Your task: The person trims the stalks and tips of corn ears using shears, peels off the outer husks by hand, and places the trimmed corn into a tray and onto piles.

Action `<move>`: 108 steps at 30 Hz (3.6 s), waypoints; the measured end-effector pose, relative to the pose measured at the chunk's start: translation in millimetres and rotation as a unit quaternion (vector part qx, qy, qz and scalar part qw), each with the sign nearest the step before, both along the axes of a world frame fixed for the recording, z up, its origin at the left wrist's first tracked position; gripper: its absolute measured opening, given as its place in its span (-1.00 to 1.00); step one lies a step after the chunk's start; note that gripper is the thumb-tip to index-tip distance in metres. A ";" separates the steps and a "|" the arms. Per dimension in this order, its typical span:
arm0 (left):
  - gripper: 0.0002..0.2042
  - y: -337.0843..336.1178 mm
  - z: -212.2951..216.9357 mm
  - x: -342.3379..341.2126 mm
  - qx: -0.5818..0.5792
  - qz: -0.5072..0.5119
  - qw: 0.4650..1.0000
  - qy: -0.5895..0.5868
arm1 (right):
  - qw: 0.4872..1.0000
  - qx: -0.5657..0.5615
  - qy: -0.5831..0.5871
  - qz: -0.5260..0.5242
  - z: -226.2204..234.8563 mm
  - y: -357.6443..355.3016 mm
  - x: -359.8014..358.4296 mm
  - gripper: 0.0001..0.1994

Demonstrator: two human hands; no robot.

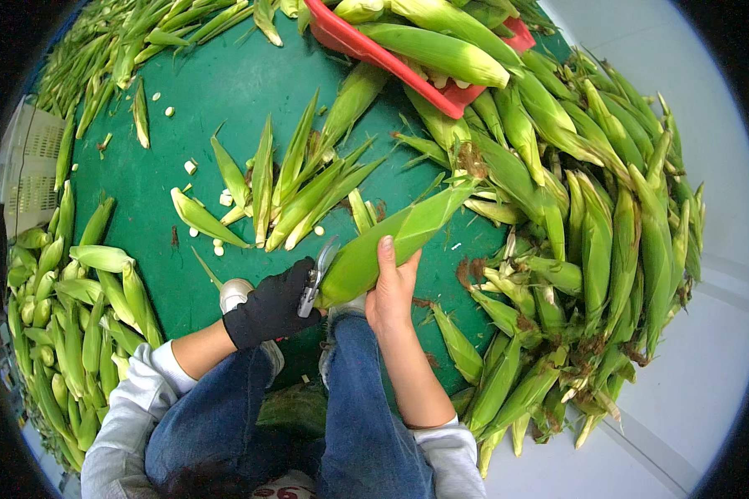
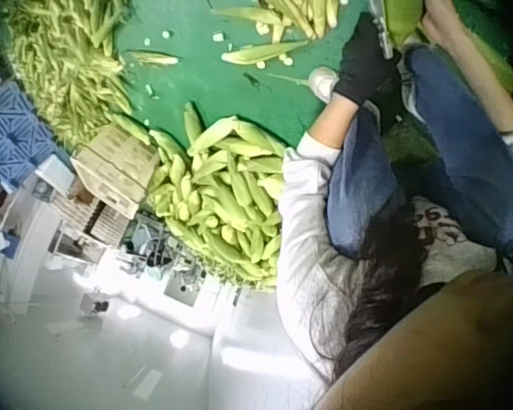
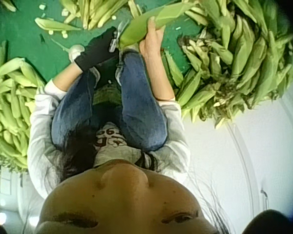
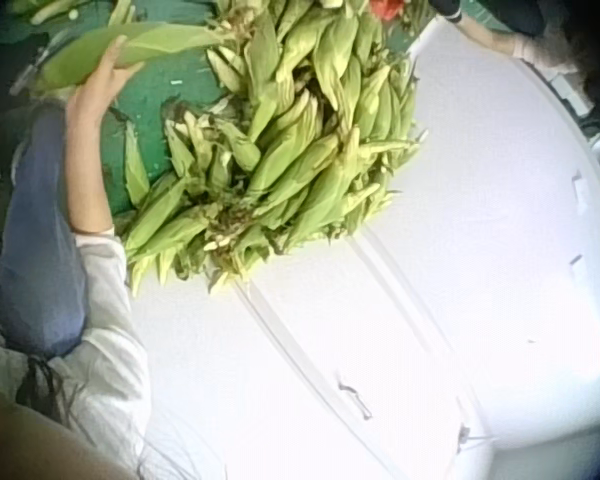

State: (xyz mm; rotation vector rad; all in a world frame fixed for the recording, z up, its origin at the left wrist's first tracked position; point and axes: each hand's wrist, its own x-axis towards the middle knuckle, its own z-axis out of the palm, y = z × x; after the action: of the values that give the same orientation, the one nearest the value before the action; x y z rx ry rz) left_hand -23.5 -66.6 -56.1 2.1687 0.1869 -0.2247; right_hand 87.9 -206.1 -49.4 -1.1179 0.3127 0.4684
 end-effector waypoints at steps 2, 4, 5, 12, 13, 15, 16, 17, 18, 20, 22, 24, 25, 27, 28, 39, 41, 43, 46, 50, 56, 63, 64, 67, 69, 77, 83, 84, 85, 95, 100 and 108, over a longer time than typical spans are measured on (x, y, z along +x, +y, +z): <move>-0.24 2.5 4.8 1.5 -0.016 -0.025 0.998 0.047 | 0.999 -0.038 -0.019 0.004 0.0 0.8 -1.1 -0.47; -0.24 7.1 9.8 6.1 -0.044 -0.037 0.996 0.062 | 0.999 -0.049 -0.003 0.008 -0.2 -1.6 3.1 -0.45; -0.25 9.1 10.4 8.0 -0.071 -0.047 0.994 0.074 | 0.998 -0.060 0.009 0.013 -0.2 -2.2 4.3 -0.44; -0.18 27.3 2.7 5.6 -0.144 -0.074 0.984 0.073 | 0.994 -0.052 -0.057 0.073 12.1 -15.9 21.9 -0.51; -0.15 34.3 13.5 10.6 -0.128 -0.077 0.984 0.102 | 0.968 -0.148 -0.132 0.153 13.5 -25.4 28.2 -0.49; -0.11 47.7 18.9 17.3 -0.117 -0.089 0.986 0.084 | 0.867 -0.327 -0.265 0.267 20.0 -36.2 35.3 -0.45; -0.11 52.7 14.7 20.6 -0.065 -0.113 0.991 0.007 | 0.783 -0.399 -0.372 0.298 22.6 -38.4 38.4 -0.44; -0.15 56.8 15.6 24.0 -0.054 -0.103 0.993 -0.020 | 0.758 -0.420 -0.373 0.332 30.9 -38.2 39.1 -0.44; -0.20 57.4 19.2 31.7 -0.045 -0.095 0.993 -0.049 | 0.729 -0.444 -0.372 0.364 41.3 -37.6 39.6 -0.44; -0.24 58.7 28.6 45.8 -0.019 -0.115 0.993 -0.014 | 0.720 -0.449 -0.365 0.384 37.6 -38.0 37.2 -0.45; -0.35 58.4 27.8 52.7 -0.005 -0.125 0.991 -0.055 | 0.707 -0.461 -0.358 0.399 36.9 -41.8 39.9 -0.45; -0.43 74.4 -1.6 51.6 0.084 -0.094 0.992 -0.027 | 0.705 -0.462 -0.346 0.412 38.2 -48.5 46.1 -0.42; -0.43 88.4 -11.6 48.6 0.108 -0.065 0.991 0.034 | 0.704 -0.461 -0.350 0.411 35.1 -53.6 47.6 -0.42; -0.41 112.7 -32.6 38.2 0.143 -0.045 0.987 0.054 | 0.783 -0.384 -0.314 0.375 24.4 -61.6 51.0 -0.37; -0.40 107.6 -25.6 30.4 0.150 -0.051 0.987 0.027 | 0.781 -0.388 -0.314 0.375 25.9 -64.3 50.0 -0.37; -0.60 42.9 21.7 25.9 -0.291 0.278 0.906 -0.133 | 0.705 -0.380 -0.417 0.429 15.9 -8.1 -7.3 -0.34; -0.61 46.2 13.9 28.9 -0.369 0.264 0.885 -0.106 | 0.711 -0.399 -0.396 0.422 21.2 -11.6 -8.4 -0.35; -0.60 50.0 13.5 25.7 -0.432 0.276 0.854 -0.086 | 0.708 -0.414 -0.398 0.410 29.9 -10.1 -7.5 -0.36; -0.63 55.8 16.1 19.0 -0.410 0.271 0.861 -0.132 | 0.694 -0.419 -0.421 0.406 40.5 -2.1 -8.2 -0.39; -0.63 64.3 45.7 18.6 -0.393 0.249 0.880 -0.094 | 0.702 -0.402 -0.402 0.429 37.7 3.6 -12.6 -0.41; -0.64 75.7 1.0 7.0 -0.492 0.298 0.816 -0.050 | 0.620 -0.489 -0.482 0.379 37.7 13.0 -24.6 -0.40; -0.64 62.0 30.8 -16.9 -0.515 0.281 0.810 0.009 | 0.557 -0.527 -0.508 0.393 37.6 6.7 -30.5 -0.35; -0.65 60.5 33.5 -18.9 -0.508 0.278 0.815 0.011 | 0.558 -0.526 -0.507 0.393 37.8 5.5 -31.1 -0.35; -0.65 55.6 36.8 -20.5 -0.496 0.272 0.824 0.016 | 0.542 -0.520 -0.523 0.403 37.7 3.1 -32.1 -0.34; -0.66 55.3 37.3 -21.0 -0.490 0.267 0.830 0.017 | 0.522 -0.521 -0.539 0.407 37.0 2.1 -32.6 -0.33; -0.69 46.1 37.6 -16.7 -0.481 0.249 0.841 0.017 | 0.569 -0.497 -0.545 0.364 18.8 5.1 -36.5 -0.32; -0.70 42.0 37.6 -12.6 -0.477 0.240 0.846 0.023 | 0.655 -0.427 -0.557 0.279 27.3 13.7 -32.3 -0.51; -0.71 43.6 38.0 -12.7 -0.476 0.239 0.846 0.022 | 0.658 -0.421 -0.559 0.278 35.4 14.3 -30.9 -0.55; -0.71 44.0 38.3 -14.1 -0.473 0.241 0.847 0.021 | 0.655 -0.400 -0.581 0.273 45.8 17.8 -30.3 -0.61; -0.74 36.1 41.9 -11.1 -0.499 0.245 0.831 0.016 | 0.636 -0.403 -0.600 0.270 31.4 23.9 -39.5 -0.71; -0.72 32.2 73.4 -16.3 -0.468 0.242 0.847 0.069 | 0.631 -0.297 -0.658 0.283 38.9 19.8 -40.8 -0.78; -0.65 32.5 50.7 -11.3 -0.468 0.209 0.858 0.044 | 0.801 -0.226 -0.459 0.311 1.2 10.2 -47.6 -0.77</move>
State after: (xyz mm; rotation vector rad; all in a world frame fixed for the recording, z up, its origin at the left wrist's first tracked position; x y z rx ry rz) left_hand -34.8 -34.1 -5.4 1.1080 0.4825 -0.1195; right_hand 40.2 -195.9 -48.2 -1.7869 -0.8775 0.3689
